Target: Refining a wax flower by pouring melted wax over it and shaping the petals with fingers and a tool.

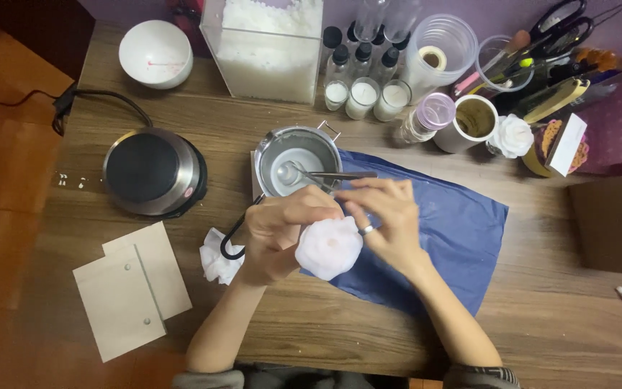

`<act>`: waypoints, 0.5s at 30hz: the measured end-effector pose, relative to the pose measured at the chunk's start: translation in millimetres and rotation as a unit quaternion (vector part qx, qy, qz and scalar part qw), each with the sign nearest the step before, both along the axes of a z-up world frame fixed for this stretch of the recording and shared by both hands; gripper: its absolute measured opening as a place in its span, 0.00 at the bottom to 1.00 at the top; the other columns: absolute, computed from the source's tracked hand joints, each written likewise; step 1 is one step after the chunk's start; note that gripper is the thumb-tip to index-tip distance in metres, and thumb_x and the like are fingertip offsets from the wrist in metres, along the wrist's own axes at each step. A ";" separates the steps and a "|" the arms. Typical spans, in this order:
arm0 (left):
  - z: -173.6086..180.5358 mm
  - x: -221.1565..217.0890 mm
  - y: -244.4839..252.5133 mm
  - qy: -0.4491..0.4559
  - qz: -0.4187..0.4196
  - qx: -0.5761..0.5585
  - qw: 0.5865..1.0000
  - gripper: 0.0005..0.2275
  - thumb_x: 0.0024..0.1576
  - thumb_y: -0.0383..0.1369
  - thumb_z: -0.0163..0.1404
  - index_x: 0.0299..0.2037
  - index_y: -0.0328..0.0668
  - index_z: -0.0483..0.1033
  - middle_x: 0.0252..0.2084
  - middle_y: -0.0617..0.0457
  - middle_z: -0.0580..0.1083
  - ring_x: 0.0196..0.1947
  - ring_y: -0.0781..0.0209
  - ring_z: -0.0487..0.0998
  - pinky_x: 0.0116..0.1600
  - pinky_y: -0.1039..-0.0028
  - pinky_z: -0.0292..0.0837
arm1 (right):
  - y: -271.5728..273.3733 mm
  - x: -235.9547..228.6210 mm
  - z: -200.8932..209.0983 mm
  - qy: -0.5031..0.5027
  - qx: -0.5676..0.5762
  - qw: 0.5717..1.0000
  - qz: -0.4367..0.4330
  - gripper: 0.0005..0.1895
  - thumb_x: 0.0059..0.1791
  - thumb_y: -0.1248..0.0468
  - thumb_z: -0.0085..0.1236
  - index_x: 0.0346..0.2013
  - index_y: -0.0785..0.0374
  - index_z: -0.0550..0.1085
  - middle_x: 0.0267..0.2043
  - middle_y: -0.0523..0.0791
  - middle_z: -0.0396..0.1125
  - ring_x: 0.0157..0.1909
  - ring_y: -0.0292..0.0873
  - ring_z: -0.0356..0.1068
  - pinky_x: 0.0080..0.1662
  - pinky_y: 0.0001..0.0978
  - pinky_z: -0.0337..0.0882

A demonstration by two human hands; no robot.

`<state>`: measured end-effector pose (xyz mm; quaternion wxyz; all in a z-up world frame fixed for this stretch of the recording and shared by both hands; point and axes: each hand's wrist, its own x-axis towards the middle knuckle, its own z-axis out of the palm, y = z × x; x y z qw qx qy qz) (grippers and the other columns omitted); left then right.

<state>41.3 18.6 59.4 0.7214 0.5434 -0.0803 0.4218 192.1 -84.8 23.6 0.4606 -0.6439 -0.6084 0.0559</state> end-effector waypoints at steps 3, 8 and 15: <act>-4.3 0.3 0.8 0.000 -0.007 0.001 1.000 0.15 0.49 0.32 0.57 0.43 0.31 0.75 0.31 0.42 0.76 0.36 0.56 0.73 0.40 0.70 0.70 | 4.3 -6.0 -27.5 -0.042 0.032 0.998 0.037 0.11 0.47 0.56 0.51 0.37 0.56 0.76 0.37 0.41 0.72 0.50 0.47 0.68 0.45 0.37 0.54; -11.4 0.3 0.8 -0.032 -0.014 0.011 0.999 0.12 0.47 0.26 0.58 0.41 0.33 0.77 0.30 0.42 0.75 0.36 0.53 0.74 0.39 0.69 0.72 | 5.0 -7.1 -52.8 -0.070 0.044 0.995 0.058 0.10 0.47 0.55 0.53 0.29 0.57 0.74 0.36 0.39 0.72 0.51 0.44 0.66 0.45 0.36 0.51; -15.1 4.0 0.4 -0.066 -0.035 -0.010 0.997 0.12 0.46 0.24 0.57 0.40 0.31 0.77 0.27 0.40 0.74 0.33 0.52 0.72 0.38 0.67 0.71 | 8.6 -8.4 -58.9 -0.103 0.053 0.992 0.041 0.12 0.48 0.55 0.52 0.23 0.57 0.72 0.35 0.39 0.71 0.50 0.44 0.66 0.44 0.36 0.51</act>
